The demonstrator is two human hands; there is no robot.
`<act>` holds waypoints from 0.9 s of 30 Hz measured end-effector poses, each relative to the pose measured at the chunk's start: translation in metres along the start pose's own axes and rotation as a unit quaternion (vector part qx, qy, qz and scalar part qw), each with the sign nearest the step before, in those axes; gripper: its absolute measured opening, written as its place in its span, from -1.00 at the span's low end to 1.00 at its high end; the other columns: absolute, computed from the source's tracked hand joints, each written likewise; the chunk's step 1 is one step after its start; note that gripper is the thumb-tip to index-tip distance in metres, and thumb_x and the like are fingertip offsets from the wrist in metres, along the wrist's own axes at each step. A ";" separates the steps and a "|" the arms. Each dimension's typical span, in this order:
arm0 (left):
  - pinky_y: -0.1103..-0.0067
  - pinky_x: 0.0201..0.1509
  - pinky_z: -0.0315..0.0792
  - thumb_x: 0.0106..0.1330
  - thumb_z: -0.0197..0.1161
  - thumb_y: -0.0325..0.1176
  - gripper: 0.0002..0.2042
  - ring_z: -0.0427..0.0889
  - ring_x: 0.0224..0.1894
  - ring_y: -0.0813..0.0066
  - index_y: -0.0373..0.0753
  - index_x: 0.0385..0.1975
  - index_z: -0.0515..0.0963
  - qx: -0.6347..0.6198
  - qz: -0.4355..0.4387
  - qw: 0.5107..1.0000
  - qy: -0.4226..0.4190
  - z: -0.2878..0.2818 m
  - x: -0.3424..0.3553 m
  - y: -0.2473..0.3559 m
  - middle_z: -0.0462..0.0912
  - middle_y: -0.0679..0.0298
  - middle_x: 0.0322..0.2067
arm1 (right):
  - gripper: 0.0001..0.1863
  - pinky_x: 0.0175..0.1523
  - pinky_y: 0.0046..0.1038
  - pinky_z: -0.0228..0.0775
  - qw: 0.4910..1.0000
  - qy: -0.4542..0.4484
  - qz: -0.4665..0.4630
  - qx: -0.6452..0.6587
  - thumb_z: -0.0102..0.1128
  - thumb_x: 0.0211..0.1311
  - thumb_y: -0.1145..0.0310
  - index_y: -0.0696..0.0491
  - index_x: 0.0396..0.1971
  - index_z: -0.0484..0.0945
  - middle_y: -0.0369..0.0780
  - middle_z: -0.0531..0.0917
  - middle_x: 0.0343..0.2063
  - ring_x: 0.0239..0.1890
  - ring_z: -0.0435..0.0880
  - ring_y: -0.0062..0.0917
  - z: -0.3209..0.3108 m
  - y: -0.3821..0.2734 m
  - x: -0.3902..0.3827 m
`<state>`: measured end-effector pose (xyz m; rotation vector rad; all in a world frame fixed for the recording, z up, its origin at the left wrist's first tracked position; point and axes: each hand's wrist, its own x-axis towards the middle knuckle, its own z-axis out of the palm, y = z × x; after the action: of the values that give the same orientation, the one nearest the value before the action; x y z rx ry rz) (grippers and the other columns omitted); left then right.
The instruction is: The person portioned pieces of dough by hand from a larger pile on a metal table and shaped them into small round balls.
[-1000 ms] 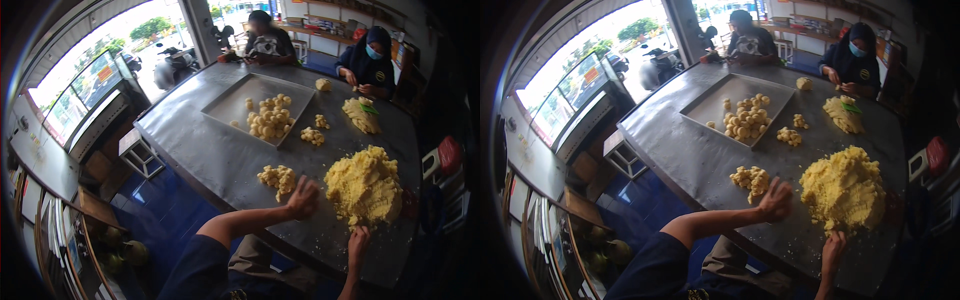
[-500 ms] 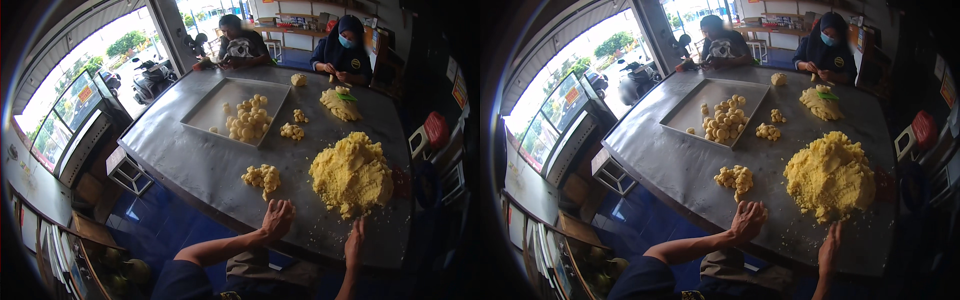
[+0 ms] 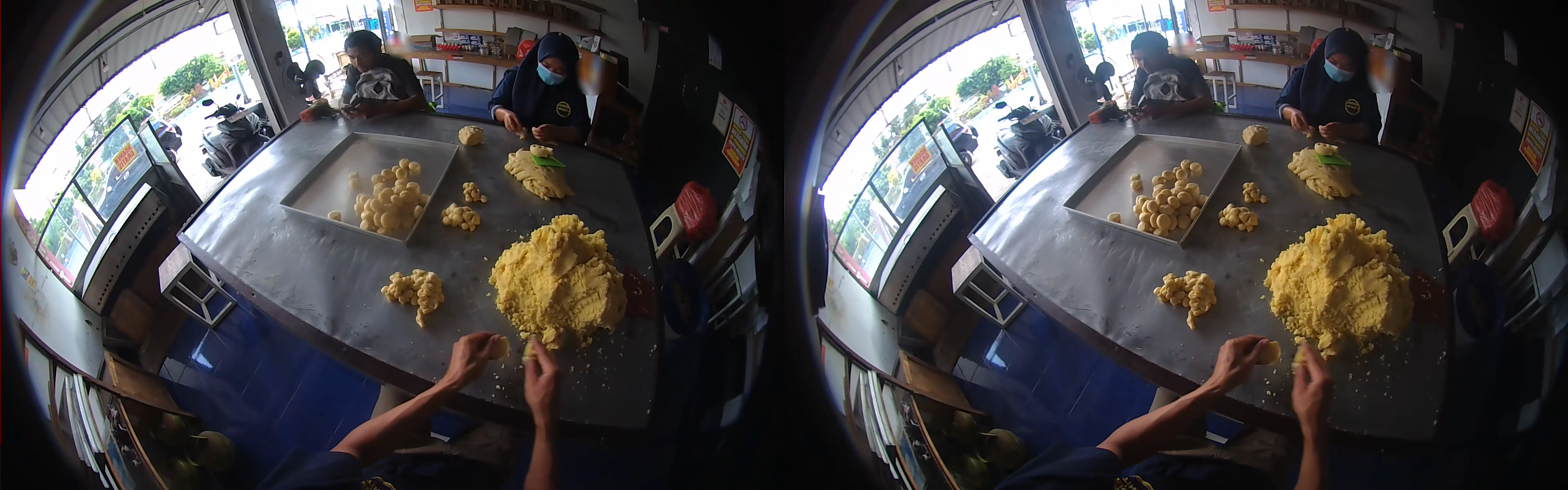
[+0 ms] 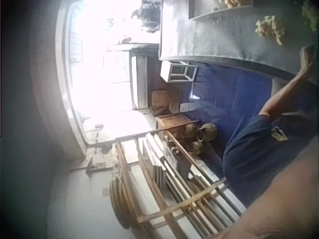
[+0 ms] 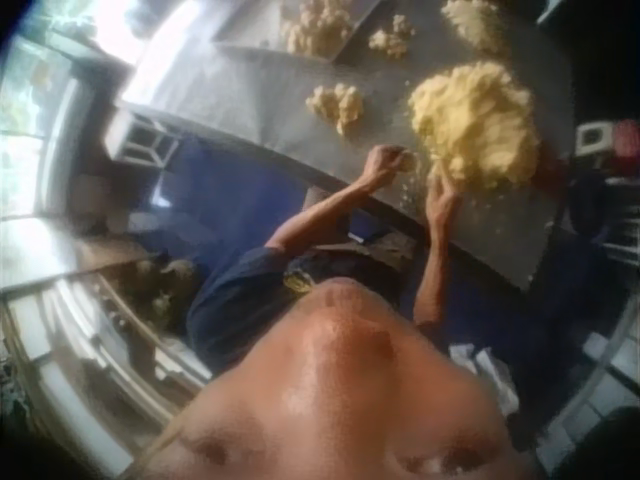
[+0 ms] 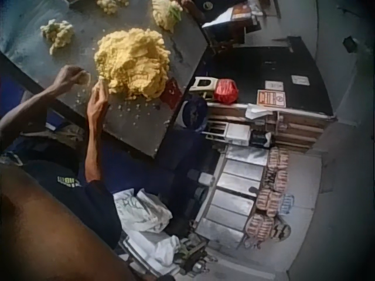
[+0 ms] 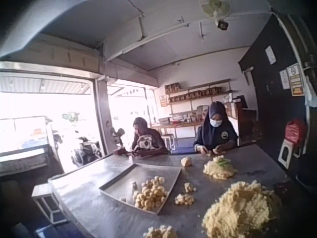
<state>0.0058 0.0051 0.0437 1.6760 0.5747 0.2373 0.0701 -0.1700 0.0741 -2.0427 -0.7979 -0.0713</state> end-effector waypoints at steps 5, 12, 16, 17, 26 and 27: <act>0.47 -0.21 0.56 0.44 0.14 -0.26 -0.71 0.76 -0.28 0.35 -0.32 -0.02 0.60 0.004 0.112 0.994 -0.021 0.019 -0.010 0.015 0.74 0.05 -0.33 | -0.63 0.11 -0.29 0.50 0.999 0.015 0.019 0.043 0.16 0.23 0.59 0.20 0.05 0.59 -0.02 0.66 -0.04 0.03 0.65 -0.18 0.026 -0.011 0.009; 0.33 -0.33 0.56 -0.02 0.34 -0.46 -0.75 0.67 -0.40 -0.06 -0.31 -0.29 0.64 0.271 0.156 0.947 -0.075 -0.004 0.020 -0.053 0.68 -0.04 -0.47 | -0.65 0.02 -0.35 0.54 0.989 -0.090 -0.115 0.034 0.29 0.09 0.62 0.12 -0.07 0.68 -0.14 0.70 -0.08 -0.11 0.67 -0.20 0.035 -0.034 0.012; 0.25 -0.23 0.54 0.04 0.32 -0.41 -0.66 0.68 -0.27 -0.07 -0.29 -0.13 0.56 0.168 0.145 0.975 0.026 0.006 -0.006 -0.030 0.67 -0.06 -0.40 | -0.76 -0.11 -0.38 0.56 0.995 -0.028 0.030 0.095 0.30 0.09 0.64 0.18 -0.20 0.70 -0.11 0.70 -0.25 -0.23 0.70 -0.24 0.035 -0.026 0.009; 0.25 -0.24 0.53 0.07 0.31 -0.40 -0.66 0.68 -0.27 -0.08 -0.28 -0.12 0.54 0.188 0.137 0.972 0.016 0.005 -0.007 -0.029 0.67 -0.06 -0.40 | -0.77 -0.12 -0.37 0.56 0.997 -0.041 0.007 0.058 0.30 0.09 0.64 0.19 -0.21 0.70 -0.11 0.69 -0.26 -0.23 0.71 -0.25 0.037 -0.027 0.007; 0.21 -0.30 0.48 0.23 0.20 -0.37 -0.78 0.66 -0.30 -0.11 -0.26 -0.17 0.44 0.226 0.146 0.961 -0.068 -0.002 -0.005 -0.032 0.64 -0.09 -0.41 | -0.83 -0.13 -0.39 0.57 0.995 -0.081 -0.006 0.050 0.27 0.06 0.68 0.21 -0.32 0.72 -0.12 0.70 -0.32 -0.26 0.71 -0.28 0.035 -0.032 0.008; 0.21 -0.30 0.48 0.23 0.20 -0.38 -0.77 0.66 -0.29 -0.12 -0.27 -0.16 0.44 0.238 0.131 0.959 -0.079 0.002 -0.003 -0.030 0.64 -0.09 -0.40 | -0.83 -0.15 -0.39 0.57 0.997 -0.064 -0.034 0.018 0.28 0.06 0.67 0.20 -0.32 0.72 -0.12 0.70 -0.32 -0.27 0.72 -0.29 0.038 -0.027 0.008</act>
<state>-0.0032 0.0048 0.0154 2.2198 0.3001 0.1593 0.0511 -0.1264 0.0748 -2.0013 -0.9431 0.0357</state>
